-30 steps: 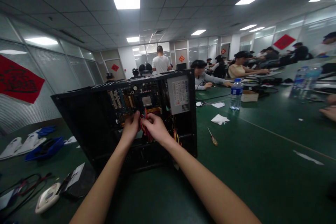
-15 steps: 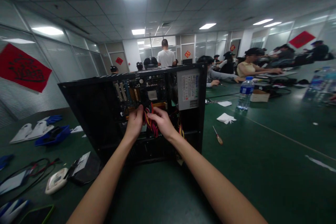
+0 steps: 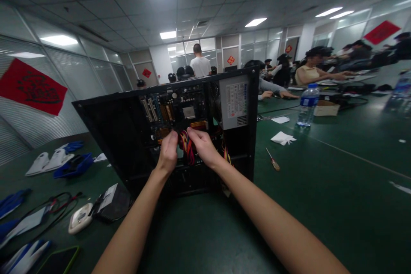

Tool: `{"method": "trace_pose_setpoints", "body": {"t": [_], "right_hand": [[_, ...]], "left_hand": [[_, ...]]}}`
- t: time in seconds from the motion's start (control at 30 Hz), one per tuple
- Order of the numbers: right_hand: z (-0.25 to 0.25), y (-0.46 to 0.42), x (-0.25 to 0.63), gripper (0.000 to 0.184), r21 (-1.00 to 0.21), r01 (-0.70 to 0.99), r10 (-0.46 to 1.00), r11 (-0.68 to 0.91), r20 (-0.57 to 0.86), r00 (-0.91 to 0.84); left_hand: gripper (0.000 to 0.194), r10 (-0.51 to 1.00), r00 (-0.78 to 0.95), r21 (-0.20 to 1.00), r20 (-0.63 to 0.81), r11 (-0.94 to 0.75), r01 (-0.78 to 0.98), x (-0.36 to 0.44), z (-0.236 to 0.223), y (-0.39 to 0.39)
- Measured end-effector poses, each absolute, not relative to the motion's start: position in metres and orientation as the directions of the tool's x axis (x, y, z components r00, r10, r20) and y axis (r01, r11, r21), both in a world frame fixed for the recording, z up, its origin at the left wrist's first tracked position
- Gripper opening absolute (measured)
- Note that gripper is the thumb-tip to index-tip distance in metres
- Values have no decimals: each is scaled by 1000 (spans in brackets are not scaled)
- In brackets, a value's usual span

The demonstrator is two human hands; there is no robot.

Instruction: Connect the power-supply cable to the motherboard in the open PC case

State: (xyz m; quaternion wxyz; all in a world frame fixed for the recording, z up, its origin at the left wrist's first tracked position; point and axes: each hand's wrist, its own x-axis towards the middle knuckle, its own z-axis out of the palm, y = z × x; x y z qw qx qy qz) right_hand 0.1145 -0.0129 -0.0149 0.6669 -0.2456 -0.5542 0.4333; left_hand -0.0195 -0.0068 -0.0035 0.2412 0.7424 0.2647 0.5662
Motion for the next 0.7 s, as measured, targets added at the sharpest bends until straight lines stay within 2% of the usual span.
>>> {"method": "trace_pose_setpoints", "body": {"t": [0.37, 0.53, 0.7], "right_hand": [[-13, -14, 114, 44, -783, -337, 833, 522, 553, 7], [-10, -18, 113, 43, -779, -363, 824, 512, 564, -48], [-9, -21, 113, 47, -792, -316, 827, 522, 561, -38]], "left_hand": [[49, 676, 242, 670, 696, -733, 119, -20, 1, -9], [51, 689, 253, 689, 680, -717, 101, -22, 2, -11], [52, 692, 255, 701, 675, -709, 70, -21, 4, -13]]}}
